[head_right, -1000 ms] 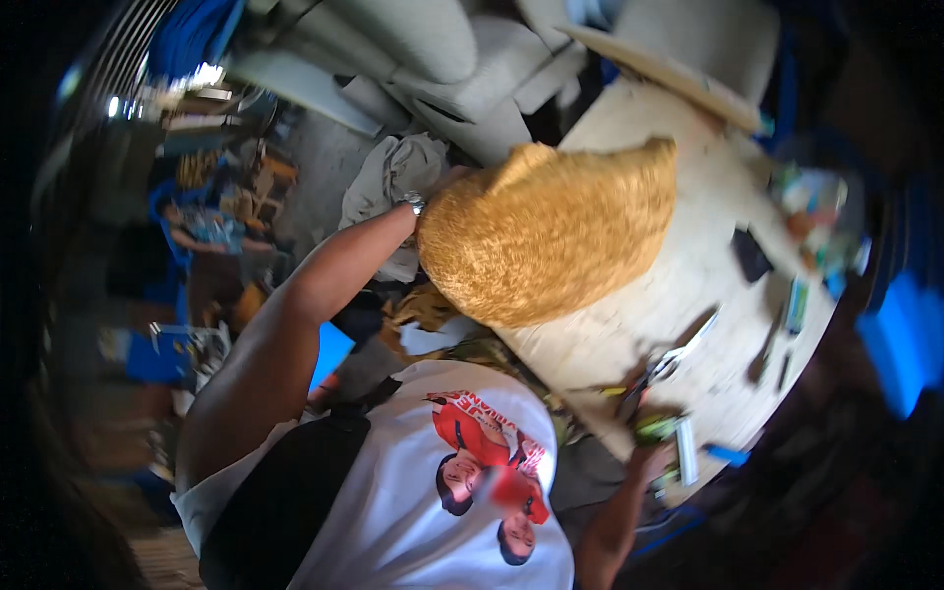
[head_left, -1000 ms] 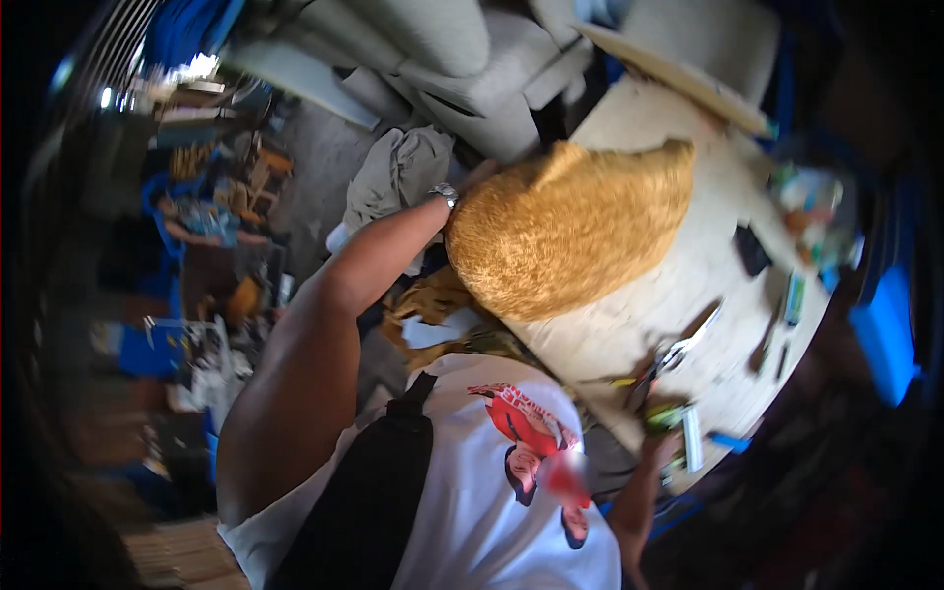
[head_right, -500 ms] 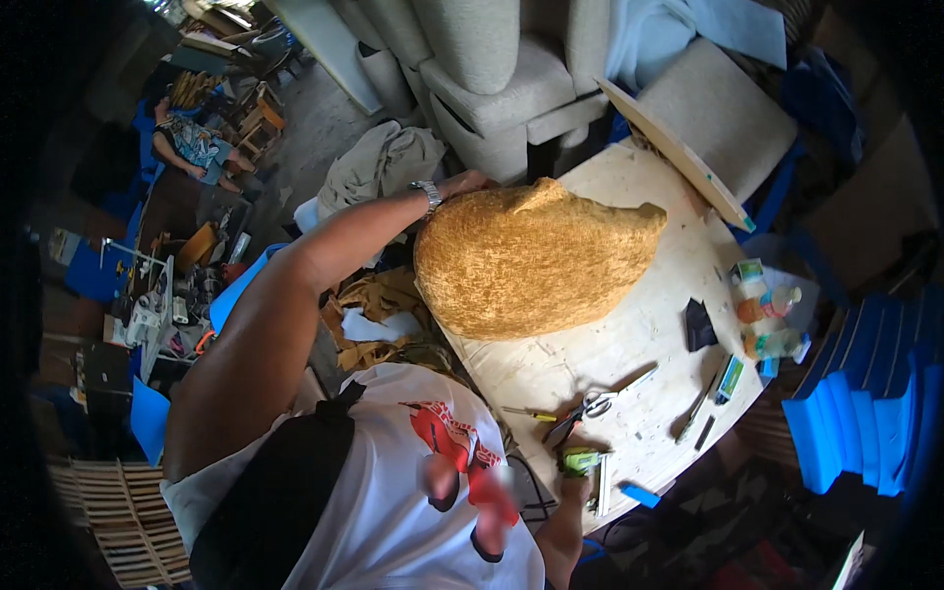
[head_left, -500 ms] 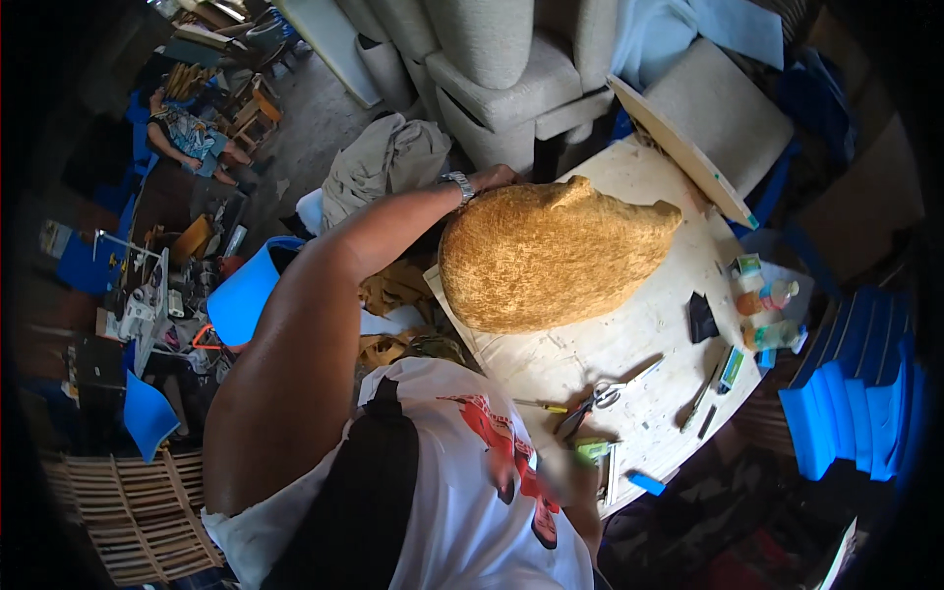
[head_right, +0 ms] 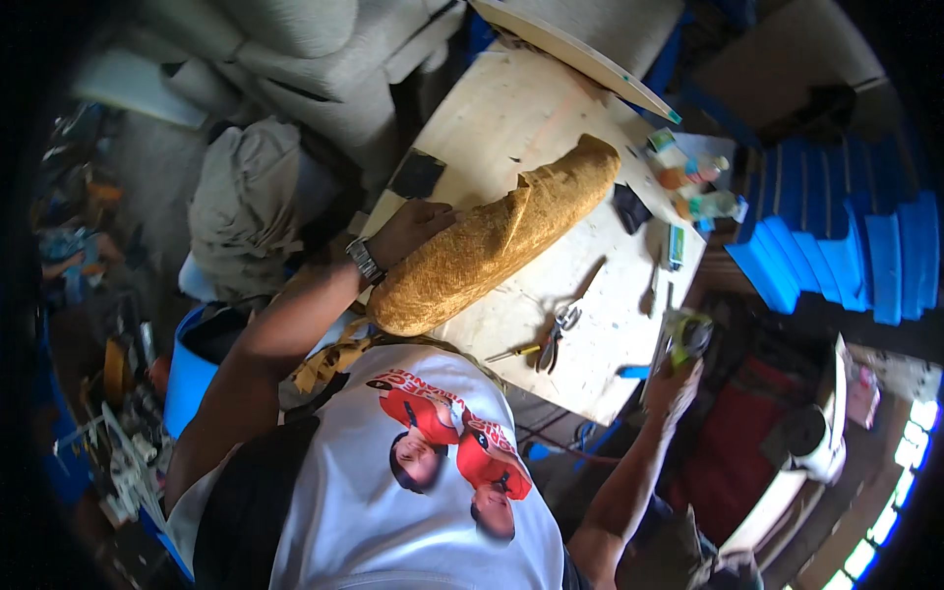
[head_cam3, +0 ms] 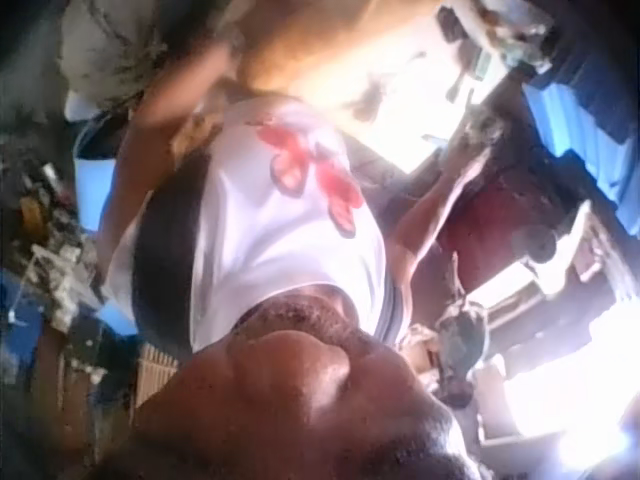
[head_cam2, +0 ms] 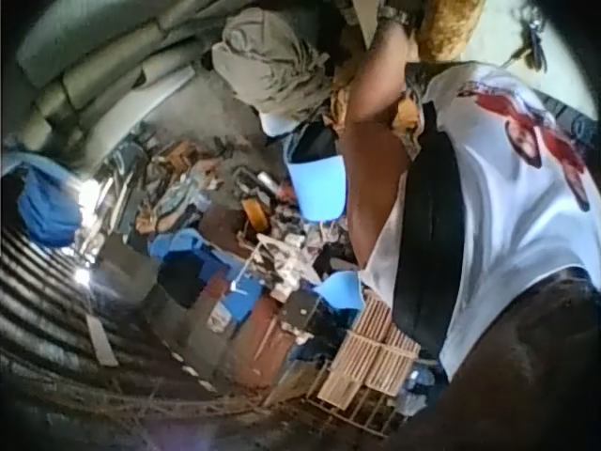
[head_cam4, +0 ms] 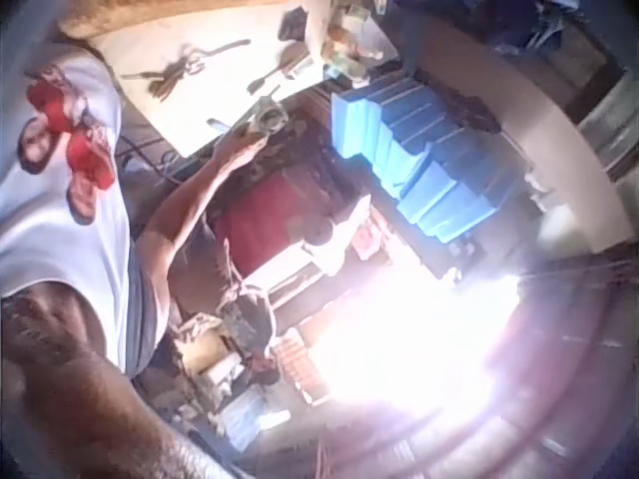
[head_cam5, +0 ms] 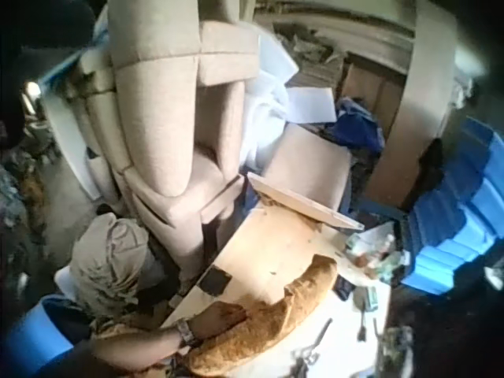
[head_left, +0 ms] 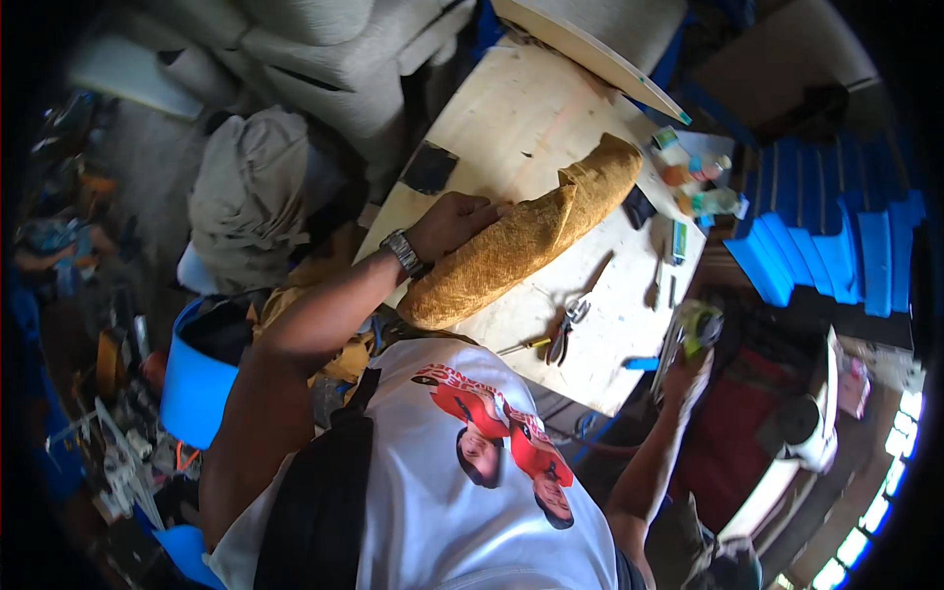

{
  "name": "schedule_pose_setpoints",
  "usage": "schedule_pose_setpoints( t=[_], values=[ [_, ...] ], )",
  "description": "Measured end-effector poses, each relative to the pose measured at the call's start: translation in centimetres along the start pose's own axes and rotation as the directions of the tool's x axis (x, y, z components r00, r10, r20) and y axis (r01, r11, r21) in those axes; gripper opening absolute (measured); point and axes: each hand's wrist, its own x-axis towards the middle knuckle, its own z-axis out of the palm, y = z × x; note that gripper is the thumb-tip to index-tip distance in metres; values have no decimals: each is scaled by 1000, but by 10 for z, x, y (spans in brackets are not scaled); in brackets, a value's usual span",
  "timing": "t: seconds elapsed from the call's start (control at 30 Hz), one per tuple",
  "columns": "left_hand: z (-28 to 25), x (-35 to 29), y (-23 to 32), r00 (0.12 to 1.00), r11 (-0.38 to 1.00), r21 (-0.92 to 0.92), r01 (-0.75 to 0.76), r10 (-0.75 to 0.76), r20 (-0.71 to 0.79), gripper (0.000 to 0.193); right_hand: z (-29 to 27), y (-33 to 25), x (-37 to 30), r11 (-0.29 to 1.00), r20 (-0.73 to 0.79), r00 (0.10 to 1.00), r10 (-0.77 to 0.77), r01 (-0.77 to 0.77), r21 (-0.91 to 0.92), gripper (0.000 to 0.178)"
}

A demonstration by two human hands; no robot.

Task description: Upholstering a furniture component by attaching fabric to a wooden frame using a pneumatic staple gun and trimming excess material with scissors.

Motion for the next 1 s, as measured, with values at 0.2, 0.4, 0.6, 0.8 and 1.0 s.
schedule_pose_setpoints(
  t=[0.2,0.4,0.6,0.8,1.0],
  values=[
    [-15,-11,-8,997,963,-265,53,-38,60,42,-145,-122,97,943,-60,998,15,6,333,37],
    [-17,-10,-9,993,926,-362,112,-94,68,47,-200,-332,168,976,102,972,-210,202,83,34],
    [-13,-10,-17,999,966,-254,43,-40,17,51,-167,-466,218,878,629,663,-406,474,67,52],
    [-6,-9,-15,999,988,-152,-36,29,-46,50,-118,-520,209,611,811,515,-277,746,-266,58],
    [-2,-10,-24,993,970,-217,-113,104,-53,44,-103,-544,199,516,885,410,-222,819,-250,54]
  ],
)
